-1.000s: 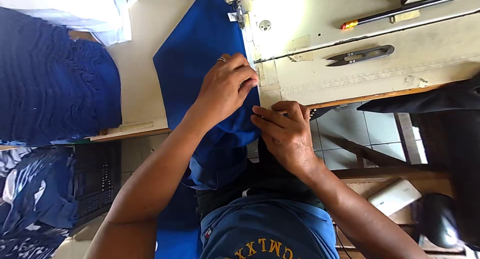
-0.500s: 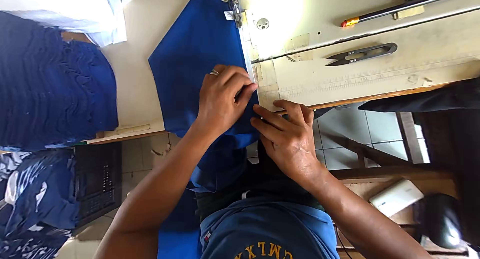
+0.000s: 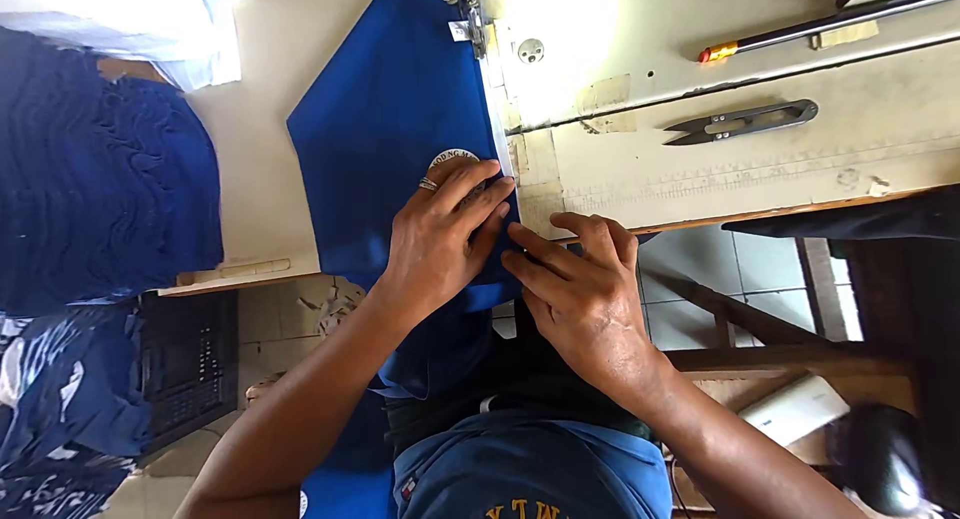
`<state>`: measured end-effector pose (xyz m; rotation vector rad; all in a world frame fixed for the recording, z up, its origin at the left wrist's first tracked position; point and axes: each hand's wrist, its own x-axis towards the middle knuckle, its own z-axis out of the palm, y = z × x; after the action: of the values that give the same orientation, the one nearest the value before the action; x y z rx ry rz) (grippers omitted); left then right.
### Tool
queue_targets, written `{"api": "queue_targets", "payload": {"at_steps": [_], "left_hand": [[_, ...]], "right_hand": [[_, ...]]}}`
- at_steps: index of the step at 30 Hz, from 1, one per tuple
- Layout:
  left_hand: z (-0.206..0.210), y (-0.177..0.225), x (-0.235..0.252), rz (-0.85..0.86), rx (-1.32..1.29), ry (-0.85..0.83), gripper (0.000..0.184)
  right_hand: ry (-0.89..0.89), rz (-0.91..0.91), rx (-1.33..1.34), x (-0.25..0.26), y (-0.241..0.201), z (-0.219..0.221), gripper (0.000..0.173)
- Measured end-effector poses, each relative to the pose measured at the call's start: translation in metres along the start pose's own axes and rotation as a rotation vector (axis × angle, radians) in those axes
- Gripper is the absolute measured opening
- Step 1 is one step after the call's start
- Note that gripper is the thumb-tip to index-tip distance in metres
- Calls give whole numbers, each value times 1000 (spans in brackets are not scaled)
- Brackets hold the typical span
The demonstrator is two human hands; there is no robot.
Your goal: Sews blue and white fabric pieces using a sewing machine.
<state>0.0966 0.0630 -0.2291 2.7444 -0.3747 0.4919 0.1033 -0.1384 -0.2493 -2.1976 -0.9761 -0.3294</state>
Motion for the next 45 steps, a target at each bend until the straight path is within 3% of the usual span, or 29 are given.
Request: {"api": "queue_targets", "payload": {"at_steps": [10, 24, 33, 45], "left_hand": [[3, -14, 10, 15, -3, 4, 30], [9, -104, 88, 83, 29, 68, 30], [12, -95, 83, 103, 36, 147, 24], [9, -93, 83, 87, 93, 94, 25]], "right_hand": [[-16, 10, 48, 18, 9, 3, 23], [-30, -100, -48, 118, 54, 28, 27], [-11, -74, -29, 113, 54, 28, 27], [-21, -66, -11, 114, 54, 28, 27]]}}
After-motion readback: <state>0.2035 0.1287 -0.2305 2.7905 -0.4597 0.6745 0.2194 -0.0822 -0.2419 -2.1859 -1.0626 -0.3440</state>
